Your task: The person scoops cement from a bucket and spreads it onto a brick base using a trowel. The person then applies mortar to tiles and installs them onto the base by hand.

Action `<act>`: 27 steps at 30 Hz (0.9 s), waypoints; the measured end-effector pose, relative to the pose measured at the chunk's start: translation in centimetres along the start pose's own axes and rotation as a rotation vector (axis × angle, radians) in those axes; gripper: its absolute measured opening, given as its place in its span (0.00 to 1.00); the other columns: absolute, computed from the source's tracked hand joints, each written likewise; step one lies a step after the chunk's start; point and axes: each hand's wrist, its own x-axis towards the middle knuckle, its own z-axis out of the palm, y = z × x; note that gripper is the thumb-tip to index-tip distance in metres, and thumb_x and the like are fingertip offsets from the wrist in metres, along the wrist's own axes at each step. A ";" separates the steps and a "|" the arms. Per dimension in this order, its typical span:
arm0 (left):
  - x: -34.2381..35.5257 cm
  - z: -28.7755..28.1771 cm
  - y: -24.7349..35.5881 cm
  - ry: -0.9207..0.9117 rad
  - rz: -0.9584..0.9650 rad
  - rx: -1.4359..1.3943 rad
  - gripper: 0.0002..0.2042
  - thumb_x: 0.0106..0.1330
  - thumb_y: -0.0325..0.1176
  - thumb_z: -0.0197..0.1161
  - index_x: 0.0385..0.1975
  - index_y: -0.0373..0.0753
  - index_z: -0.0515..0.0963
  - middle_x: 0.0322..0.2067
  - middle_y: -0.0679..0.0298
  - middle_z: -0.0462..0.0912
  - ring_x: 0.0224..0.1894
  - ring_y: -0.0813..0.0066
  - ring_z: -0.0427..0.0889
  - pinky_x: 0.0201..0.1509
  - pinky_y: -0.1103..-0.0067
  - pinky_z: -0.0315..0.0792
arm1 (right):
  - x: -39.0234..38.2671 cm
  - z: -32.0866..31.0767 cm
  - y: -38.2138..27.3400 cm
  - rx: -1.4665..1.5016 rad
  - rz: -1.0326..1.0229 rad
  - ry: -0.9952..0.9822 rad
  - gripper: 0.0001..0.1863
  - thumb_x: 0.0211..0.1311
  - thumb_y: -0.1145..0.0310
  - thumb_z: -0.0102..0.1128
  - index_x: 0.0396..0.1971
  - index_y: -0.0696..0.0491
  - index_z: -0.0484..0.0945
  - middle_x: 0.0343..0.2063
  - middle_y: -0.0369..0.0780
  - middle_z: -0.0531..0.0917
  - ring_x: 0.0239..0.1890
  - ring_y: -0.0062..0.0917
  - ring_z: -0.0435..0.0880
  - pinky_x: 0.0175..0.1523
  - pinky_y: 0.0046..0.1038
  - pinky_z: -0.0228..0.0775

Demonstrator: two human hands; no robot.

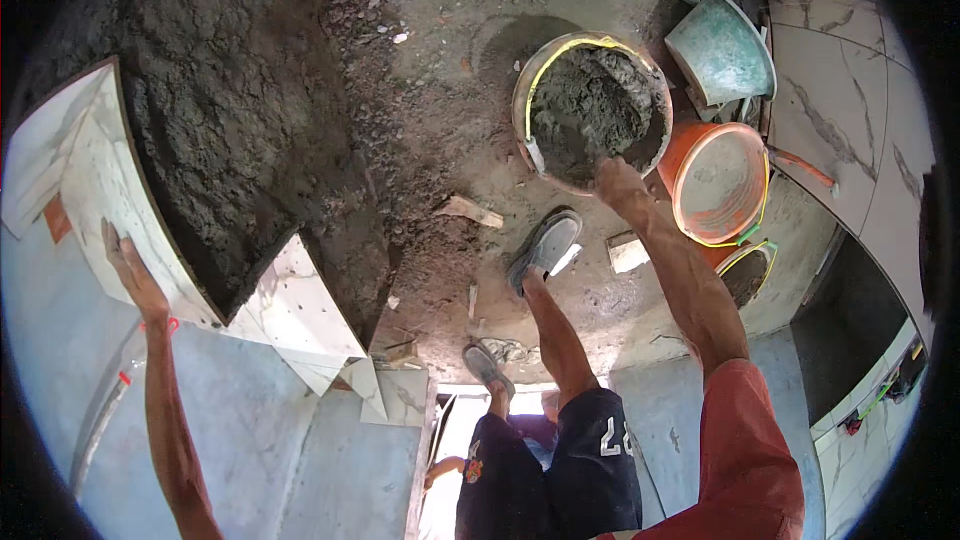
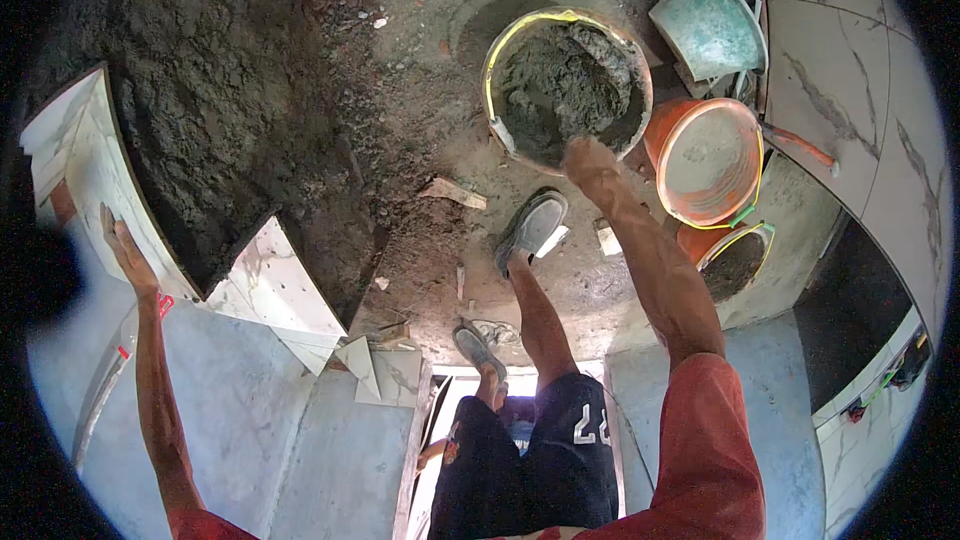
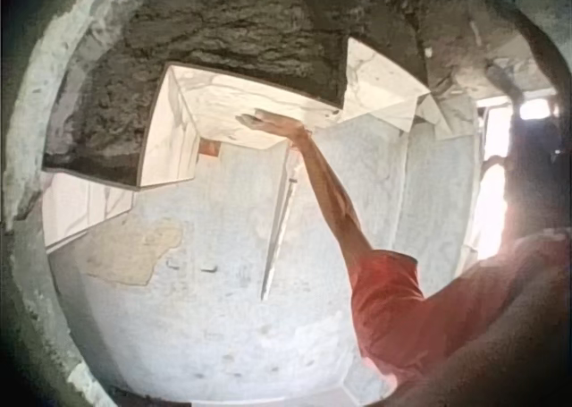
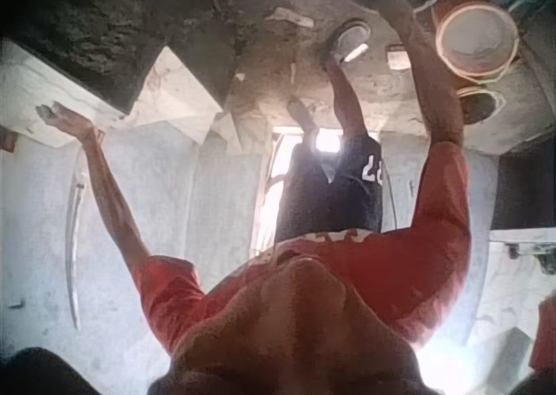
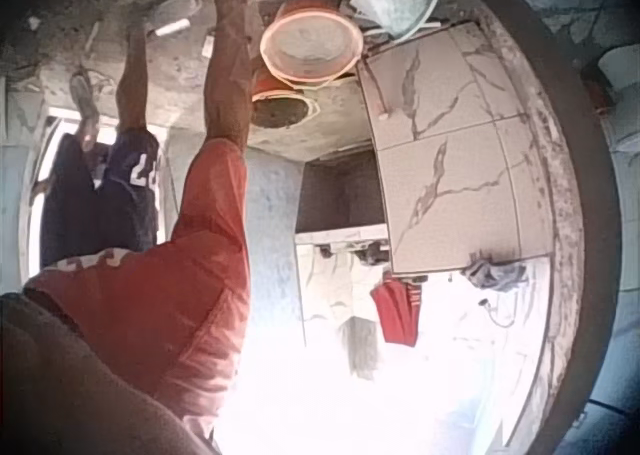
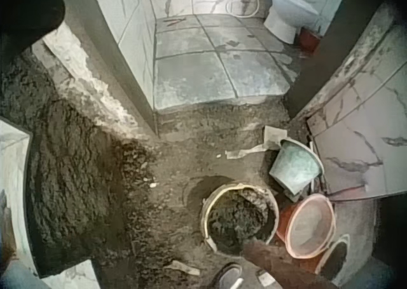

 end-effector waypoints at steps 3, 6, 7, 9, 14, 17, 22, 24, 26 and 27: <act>0.1 0.4 -0.3 -0.006 0.022 -0.005 0.25 0.69 0.41 0.38 0.58 0.26 0.54 0.60 0.50 0.54 0.63 0.62 0.52 0.65 0.73 0.45 | 0.2 0.3 0.5 0.083 -0.084 -0.009 0.11 0.51 0.68 0.55 0.28 0.60 0.78 0.26 0.50 0.80 0.29 0.38 0.81 0.33 0.36 0.74; 0.1 0.2 0.1 -0.016 0.025 0.017 0.26 0.69 0.42 0.38 0.58 0.26 0.54 0.60 0.50 0.54 0.63 0.61 0.52 0.65 0.73 0.45 | -0.7 -0.9 0.6 0.423 -0.081 -0.098 0.12 0.50 0.67 0.58 0.28 0.62 0.76 0.21 0.46 0.79 0.22 0.32 0.79 0.27 0.33 0.72; 0.2 0.2 0.2 -0.009 0.037 0.018 0.26 0.69 0.42 0.38 0.58 0.26 0.54 0.60 0.50 0.54 0.63 0.61 0.52 0.65 0.73 0.45 | -1.1 -1.8 0.3 0.721 0.007 -0.234 0.13 0.50 0.67 0.59 0.28 0.63 0.75 0.19 0.43 0.77 0.20 0.27 0.77 0.23 0.30 0.71; -0.1 0.1 0.2 -0.016 -0.001 -0.014 0.26 0.69 0.43 0.37 0.58 0.26 0.53 0.60 0.49 0.54 0.63 0.60 0.52 0.65 0.72 0.45 | -1.7 -0.8 1.3 0.937 -0.002 -0.259 0.13 0.51 0.67 0.58 0.28 0.63 0.74 0.18 0.40 0.76 0.20 0.24 0.75 0.22 0.26 0.69; 0.0 0.0 0.8 -0.008 -0.012 -0.008 0.28 0.69 0.46 0.38 0.58 0.26 0.53 0.60 0.48 0.54 0.63 0.59 0.51 0.65 0.72 0.45 | -3.6 2.0 2.8 1.244 0.078 -0.139 0.18 0.55 0.64 0.56 0.41 0.61 0.67 0.16 0.32 0.70 0.16 0.16 0.68 0.16 0.21 0.58; -0.3 0.7 0.3 -0.023 -0.019 -0.040 0.29 0.68 0.47 0.38 0.58 0.26 0.53 0.60 0.48 0.54 0.63 0.60 0.51 0.65 0.72 0.45 | -3.4 2.9 4.4 1.238 0.098 -0.090 0.19 0.54 0.65 0.57 0.42 0.60 0.68 0.17 0.33 0.71 0.17 0.16 0.70 0.17 0.20 0.60; 0.1 0.3 -3.8 -0.003 -0.080 -0.001 0.24 0.69 0.42 0.38 0.59 0.31 0.55 0.61 0.52 0.53 0.64 0.62 0.50 0.66 0.73 0.44 | -7.6 2.3 1.8 1.158 0.088 0.227 0.09 0.55 0.67 0.53 0.22 0.58 0.71 0.14 0.33 0.70 0.15 0.15 0.67 0.18 0.20 0.59; 2.5 -3.4 -10.6 -0.016 0.260 0.176 0.19 0.69 0.34 0.35 0.58 0.36 0.59 0.62 0.54 0.52 0.65 0.64 0.48 0.67 0.72 0.43 | -9.9 4.8 1.9 1.360 -0.031 0.195 0.08 0.57 0.69 0.52 0.23 0.58 0.71 0.15 0.33 0.71 0.17 0.15 0.67 0.20 0.19 0.59; 0.8 1.7 -2.8 0.023 -0.058 -0.052 0.24 0.68 0.42 0.41 0.57 0.31 0.59 0.61 0.53 0.56 0.64 0.61 0.51 0.67 0.73 0.42 | -13.9 5.3 1.6 1.392 -0.079 0.147 0.07 0.57 0.69 0.52 0.28 0.58 0.73 0.20 0.34 0.72 0.20 0.16 0.69 0.22 0.18 0.62; 0.6 1.5 -1.0 0.015 -0.037 -0.050 0.26 0.67 0.45 0.43 0.57 0.29 0.58 0.60 0.52 0.57 0.63 0.60 0.53 0.66 0.74 0.44 | -15.9 6.6 -0.4 1.404 -0.098 0.128 0.07 0.57 0.69 0.52 0.28 0.58 0.73 0.20 0.34 0.72 0.20 0.16 0.69 0.22 0.18 0.62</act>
